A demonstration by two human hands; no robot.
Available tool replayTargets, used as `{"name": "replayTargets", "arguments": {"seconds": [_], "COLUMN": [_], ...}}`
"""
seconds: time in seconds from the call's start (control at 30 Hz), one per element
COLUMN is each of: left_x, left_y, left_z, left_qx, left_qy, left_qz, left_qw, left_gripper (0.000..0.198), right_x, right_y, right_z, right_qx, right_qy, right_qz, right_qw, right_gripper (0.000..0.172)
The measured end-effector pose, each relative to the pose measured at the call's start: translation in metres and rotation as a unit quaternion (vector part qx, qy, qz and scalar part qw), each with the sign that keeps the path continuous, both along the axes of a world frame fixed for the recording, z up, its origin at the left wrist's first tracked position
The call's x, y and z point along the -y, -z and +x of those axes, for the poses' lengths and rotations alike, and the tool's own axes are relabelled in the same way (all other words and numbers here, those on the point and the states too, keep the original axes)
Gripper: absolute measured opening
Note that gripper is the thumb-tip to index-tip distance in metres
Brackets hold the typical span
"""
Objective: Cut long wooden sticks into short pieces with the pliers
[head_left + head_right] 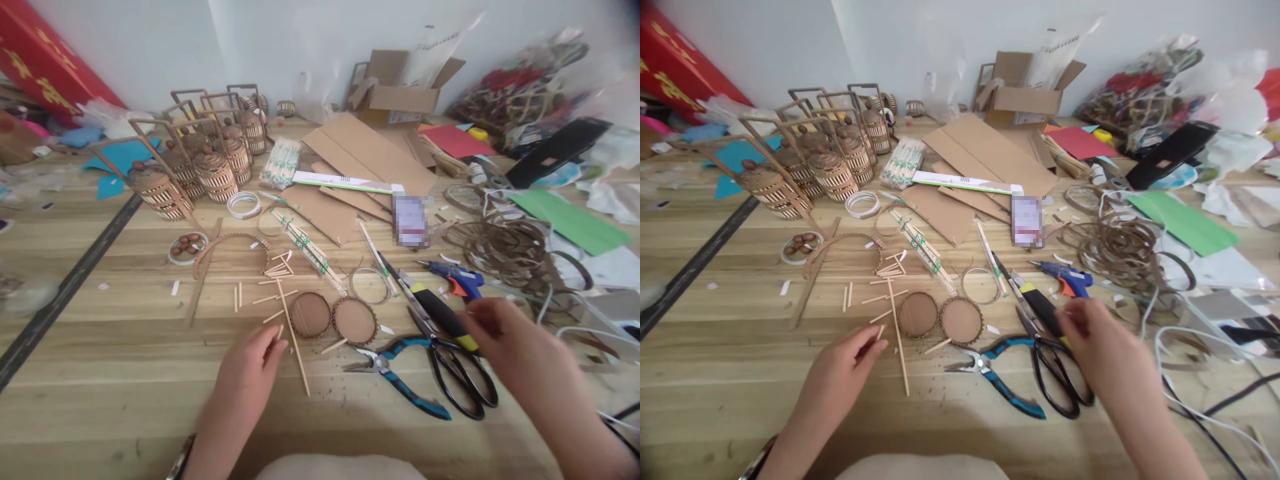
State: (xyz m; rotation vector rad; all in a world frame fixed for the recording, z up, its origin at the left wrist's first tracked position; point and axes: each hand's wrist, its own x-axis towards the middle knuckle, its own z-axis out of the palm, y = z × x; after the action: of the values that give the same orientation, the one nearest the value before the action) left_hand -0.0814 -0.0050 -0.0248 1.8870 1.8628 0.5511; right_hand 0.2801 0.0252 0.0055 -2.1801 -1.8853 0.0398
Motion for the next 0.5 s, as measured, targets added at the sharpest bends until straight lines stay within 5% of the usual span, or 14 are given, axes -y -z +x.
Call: {"name": "replayTargets", "arguments": {"seconds": [0.1,0.17,0.3,0.4,0.5], "left_x": [0.002,0.002,0.004,0.01,0.018], "left_y": [0.003,0.003,0.001,0.0,0.0], "left_z": [0.004,0.004,0.002,0.002,0.003], "left_qx": [-0.009,-0.011,-0.007,0.005,0.022], "left_qy": [0.002,-0.004,-0.016,-0.026,-0.043], "left_qz": [-0.027,-0.023,-0.001,0.014,0.017], "left_qw": [1.0,1.0,1.0,1.0,0.999], "left_gripper": [0.02,0.02,0.022,0.023,0.025], "right_x": [0.003,0.007,0.015,0.016,0.013], "right_y": [0.007,0.012,0.013,0.009,0.009], "right_z": [0.037,0.022,-0.083,-0.166,-0.207], "right_qx": [0.103,0.118,0.038,0.008,0.015], "right_qy": [-0.018,-0.075,-0.19,-0.256,-0.295], "right_qz": [-0.004,0.03,-0.055,-0.232,-0.276], "right_qw": [0.994,0.99,0.979,0.938,0.915], "right_gripper": [0.023,0.029,0.021,0.012,0.012]}}
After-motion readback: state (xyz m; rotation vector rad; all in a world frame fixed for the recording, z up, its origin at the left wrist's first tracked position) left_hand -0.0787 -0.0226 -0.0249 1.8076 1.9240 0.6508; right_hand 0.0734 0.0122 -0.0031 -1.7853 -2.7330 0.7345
